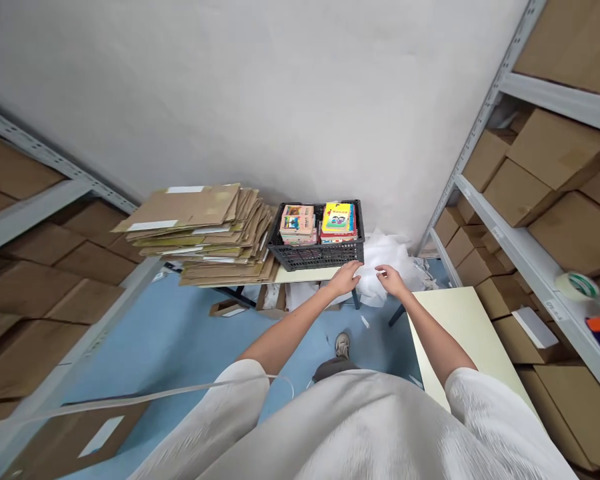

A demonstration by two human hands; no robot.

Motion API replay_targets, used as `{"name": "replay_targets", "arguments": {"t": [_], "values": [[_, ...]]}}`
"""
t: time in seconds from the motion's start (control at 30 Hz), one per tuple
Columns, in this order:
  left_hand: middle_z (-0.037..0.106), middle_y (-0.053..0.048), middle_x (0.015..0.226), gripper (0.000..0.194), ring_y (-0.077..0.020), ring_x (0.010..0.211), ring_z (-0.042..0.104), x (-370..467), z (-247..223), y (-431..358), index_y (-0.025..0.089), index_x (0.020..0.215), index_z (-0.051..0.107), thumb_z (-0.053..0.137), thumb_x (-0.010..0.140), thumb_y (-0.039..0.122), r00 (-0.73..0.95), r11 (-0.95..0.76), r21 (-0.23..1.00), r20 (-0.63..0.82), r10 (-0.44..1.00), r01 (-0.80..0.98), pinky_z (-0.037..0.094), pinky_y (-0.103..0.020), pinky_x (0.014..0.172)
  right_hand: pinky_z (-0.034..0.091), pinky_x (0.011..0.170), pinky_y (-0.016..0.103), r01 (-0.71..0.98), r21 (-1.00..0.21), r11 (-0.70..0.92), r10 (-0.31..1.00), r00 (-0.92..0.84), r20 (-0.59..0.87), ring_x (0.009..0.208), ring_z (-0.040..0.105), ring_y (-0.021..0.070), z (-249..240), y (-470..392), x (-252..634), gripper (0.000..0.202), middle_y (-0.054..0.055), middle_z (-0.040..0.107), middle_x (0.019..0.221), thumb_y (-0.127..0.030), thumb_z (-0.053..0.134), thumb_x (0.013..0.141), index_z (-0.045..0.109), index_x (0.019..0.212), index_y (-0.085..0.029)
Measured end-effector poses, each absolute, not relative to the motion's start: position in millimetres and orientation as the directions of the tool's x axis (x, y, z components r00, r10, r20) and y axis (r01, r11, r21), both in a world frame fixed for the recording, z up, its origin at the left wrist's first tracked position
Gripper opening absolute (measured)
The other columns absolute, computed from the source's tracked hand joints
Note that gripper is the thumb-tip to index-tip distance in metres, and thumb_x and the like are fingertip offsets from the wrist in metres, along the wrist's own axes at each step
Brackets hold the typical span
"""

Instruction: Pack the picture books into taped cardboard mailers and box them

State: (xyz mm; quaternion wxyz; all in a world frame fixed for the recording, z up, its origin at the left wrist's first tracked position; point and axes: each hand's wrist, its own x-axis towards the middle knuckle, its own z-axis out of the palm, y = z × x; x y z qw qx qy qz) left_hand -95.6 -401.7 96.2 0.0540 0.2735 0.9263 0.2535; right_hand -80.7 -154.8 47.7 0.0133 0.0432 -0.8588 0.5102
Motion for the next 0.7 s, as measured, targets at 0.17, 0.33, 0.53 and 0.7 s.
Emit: {"name": "replay_targets", "arguments": {"t": [0.17,0.33,0.53,0.7], "values": [[0.055,-0.015,0.160,0.052,-0.0308,0.149,0.052,-152.6,93.3,-450.5,0.019,0.150,0.058,0.056,0.099,0.018,-0.868,0.718,0.507,0.142,0.477,0.477,0.043,-0.049,0.125,0.062,0.096,0.041,-0.171,-0.852,0.495,-0.125,-0.984,0.125,0.094,0.075,0.0203,59.8,-198.8,-139.8,0.028,0.009,0.077,0.124,-0.025,0.063,0.091,0.078,0.115,-0.023],[0.055,-0.015,0.159,0.051,-0.0306,0.149,0.051,-219.5,101.1,-488.7,0.020,0.151,0.059,0.053,0.100,0.016,-0.868,0.712,0.500,0.224,0.444,0.493,0.043,-0.050,0.126,0.062,0.093,0.038,-0.241,-0.801,0.548,-0.154,-0.970,0.187,0.096,0.074,0.0206,75.5,-241.8,-207.4,0.030,0.008,0.075,0.122,-0.021,0.063,0.091,0.077,0.117,-0.023],[0.050,-0.014,0.165,0.052,-0.0326,0.152,0.048,-274.4,104.7,-514.9,0.022,0.153,0.058,0.053,0.102,0.018,-0.878,0.736,0.484,0.186,0.441,0.472,0.044,-0.051,0.125,0.054,0.112,0.047,-0.314,-0.681,0.662,-0.194,-0.949,0.248,0.126,0.067,0.0284,74.4,-284.0,-267.1,0.038,0.012,0.069,0.133,-0.022,0.062,0.090,0.076,0.125,-0.021],[0.043,-0.014,0.171,0.054,-0.0338,0.158,0.041,-301.8,100.9,-525.3,0.021,0.156,0.055,0.056,0.102,0.020,-0.891,0.786,0.434,0.108,0.441,0.442,0.041,-0.051,0.126,0.045,0.121,0.053,-0.287,-0.533,0.796,-0.180,-0.953,0.244,0.148,0.050,0.0350,68.5,-305.6,-289.2,0.062,0.016,0.050,0.164,-0.024,0.064,0.088,0.063,0.150,-0.021]]}}
